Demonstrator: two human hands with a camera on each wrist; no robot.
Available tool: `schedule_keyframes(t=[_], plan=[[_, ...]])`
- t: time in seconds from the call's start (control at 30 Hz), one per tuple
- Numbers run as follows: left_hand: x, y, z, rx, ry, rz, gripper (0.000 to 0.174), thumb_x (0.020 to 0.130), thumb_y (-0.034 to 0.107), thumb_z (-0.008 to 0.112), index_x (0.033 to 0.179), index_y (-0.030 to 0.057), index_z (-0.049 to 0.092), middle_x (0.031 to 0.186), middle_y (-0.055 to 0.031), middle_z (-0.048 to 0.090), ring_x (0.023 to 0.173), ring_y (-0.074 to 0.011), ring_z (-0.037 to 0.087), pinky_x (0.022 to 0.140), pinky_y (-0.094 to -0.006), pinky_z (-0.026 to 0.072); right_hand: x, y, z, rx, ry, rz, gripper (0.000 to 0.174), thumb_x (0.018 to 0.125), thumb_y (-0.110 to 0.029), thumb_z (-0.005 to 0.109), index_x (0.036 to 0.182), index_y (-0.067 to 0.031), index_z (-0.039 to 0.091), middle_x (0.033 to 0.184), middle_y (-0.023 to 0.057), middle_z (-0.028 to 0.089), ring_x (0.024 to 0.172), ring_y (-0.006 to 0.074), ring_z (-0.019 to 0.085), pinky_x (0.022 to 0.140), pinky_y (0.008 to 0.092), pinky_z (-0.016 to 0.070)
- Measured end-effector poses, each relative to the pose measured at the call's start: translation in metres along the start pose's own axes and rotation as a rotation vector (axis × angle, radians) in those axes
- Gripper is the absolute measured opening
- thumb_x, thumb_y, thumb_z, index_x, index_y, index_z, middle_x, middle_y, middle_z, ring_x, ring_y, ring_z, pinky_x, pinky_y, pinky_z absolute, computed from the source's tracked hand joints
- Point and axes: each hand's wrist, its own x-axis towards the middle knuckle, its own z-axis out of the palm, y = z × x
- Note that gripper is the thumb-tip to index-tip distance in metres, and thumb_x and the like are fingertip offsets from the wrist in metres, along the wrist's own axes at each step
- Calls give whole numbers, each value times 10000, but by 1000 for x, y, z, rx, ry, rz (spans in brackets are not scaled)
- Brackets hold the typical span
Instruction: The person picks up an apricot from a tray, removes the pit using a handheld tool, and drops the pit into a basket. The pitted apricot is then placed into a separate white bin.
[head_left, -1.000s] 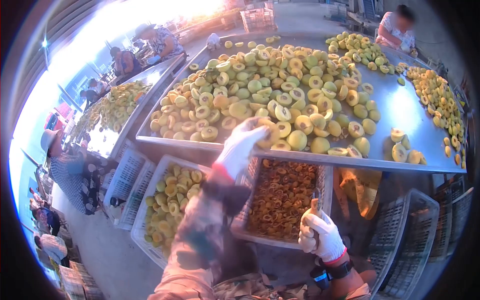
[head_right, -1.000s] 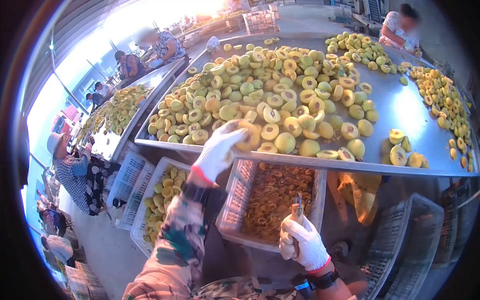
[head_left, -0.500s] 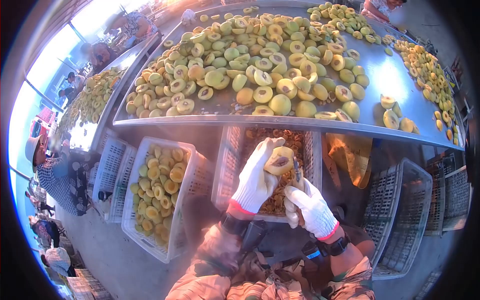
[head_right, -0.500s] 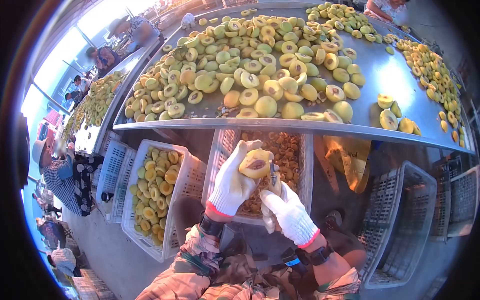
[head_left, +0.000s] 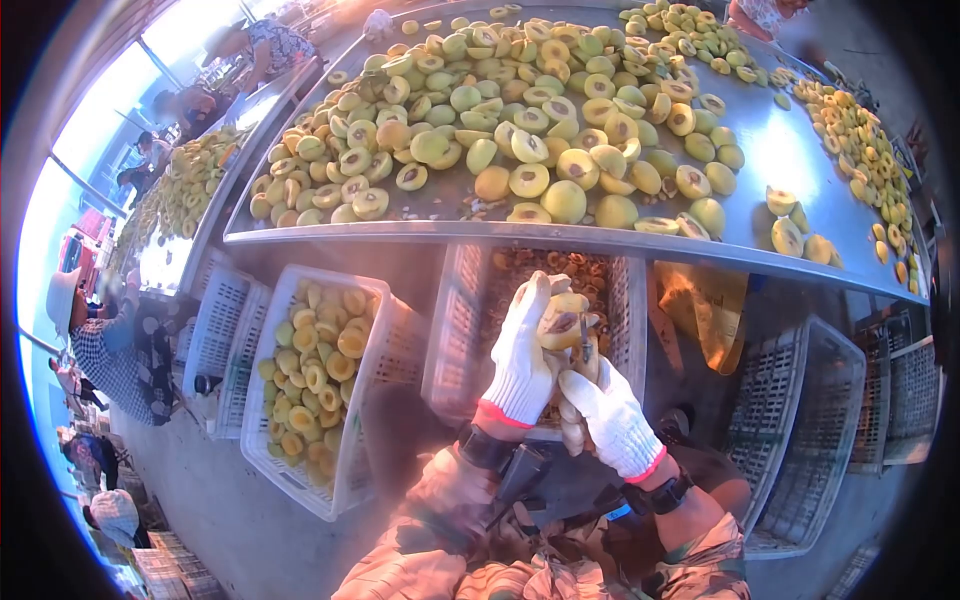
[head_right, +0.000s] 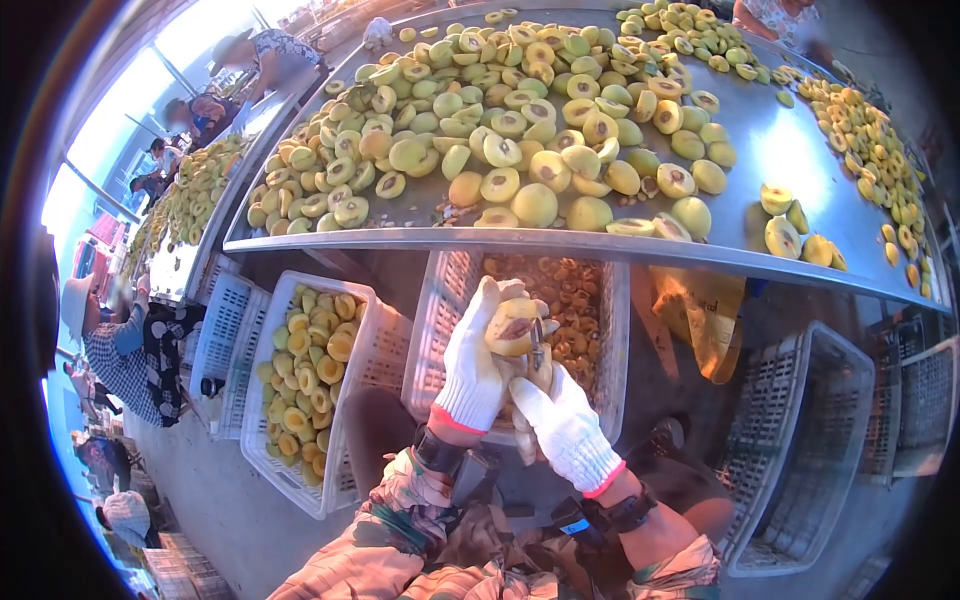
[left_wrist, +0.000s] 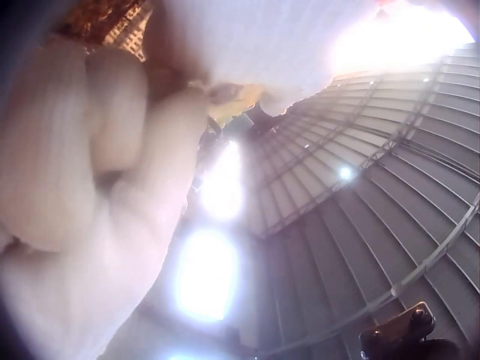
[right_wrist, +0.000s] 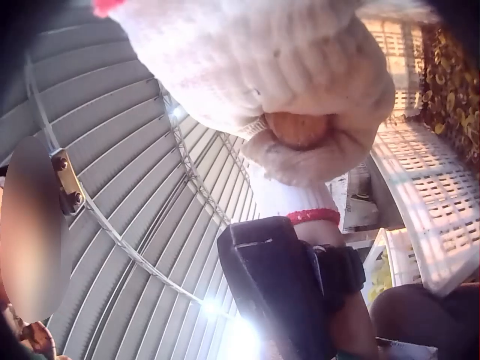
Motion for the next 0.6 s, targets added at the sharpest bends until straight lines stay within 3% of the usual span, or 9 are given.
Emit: schedule_keyframes(t=[0.07, 0.17, 0.27, 0.37, 0.43, 0.47, 0.53, 0.6], plan=[[1, -2, -1, 45, 23, 14, 403, 962, 452, 582, 1158, 100, 567, 1008, -127, 656, 949, -308, 653, 826, -405, 532, 0, -2, 1, -33, 1, 33, 197, 976, -247, 549, 1010, -64, 484, 628, 36, 500, 416, 160, 470, 404, 290, 392], [3, -8, -3, 197, 58, 96, 404, 980, 455, 548, 1152, 91, 569, 1003, -115, 654, 951, -282, 653, 830, -387, 529, -1, -6, -1, 230, -107, 162, 191, 980, -254, 538, 990, -69, 489, 621, 28, 501, 415, 146, 462, 402, 288, 389], [0, -12, -2, 326, 45, 153, 432, 996, 470, 507, 1159, 75, 574, 1000, -106, 653, 941, -255, 650, 829, -372, 527, 1, -6, 1, 239, -89, 184, 197, 980, -260, 531, 973, -69, 486, 610, 25, 502, 417, 138, 465, 404, 283, 387], [3, -8, -4, 321, 6, 55, 451, 1003, 478, 487, 1152, 64, 587, 972, -98, 651, 899, -221, 647, 792, -345, 532, 3, 3, 0, -219, 53, 124, 207, 968, -244, 550, 1053, -62, 500, 686, 34, 548, 466, 142, 509, 435, 321, 435], [2, -1, -3, 326, -5, -21, 441, 1001, 473, 497, 1131, 65, 602, 922, -88, 645, 832, -186, 647, 731, -324, 540, 4, 9, 0, -286, 86, 117, 214, 966, -241, 549, 1052, -51, 498, 692, 43, 558, 472, 141, 520, 436, 323, 437], [1, -3, -3, 357, 3, 25, 455, 1003, 481, 486, 1121, 58, 606, 911, -91, 648, 820, -187, 648, 722, -323, 540, 4, 11, 1, -319, 102, 113, 218, 964, -239, 549, 1052, -46, 496, 695, 47, 563, 475, 141, 525, 436, 323, 439], [0, -9, -5, 421, 18, 116, 487, 1007, 496, 464, 1099, 43, 615, 889, -98, 653, 797, -190, 652, 706, -321, 539, 1, 8, 1, -152, 13, 148, 224, 969, -244, 550, 1045, -42, 489, 685, 40, 546, 474, 142, 515, 434, 313, 442], [-1, -4, -6, 388, 42, 71, 506, 1017, 495, 436, 1118, 31, 610, 890, -109, 659, 800, -189, 652, 731, -315, 538, -1, 6, -5, 101, -132, 209, 225, 973, -244, 549, 1044, -41, 482, 675, 31, 525, 474, 138, 505, 430, 307, 440]])
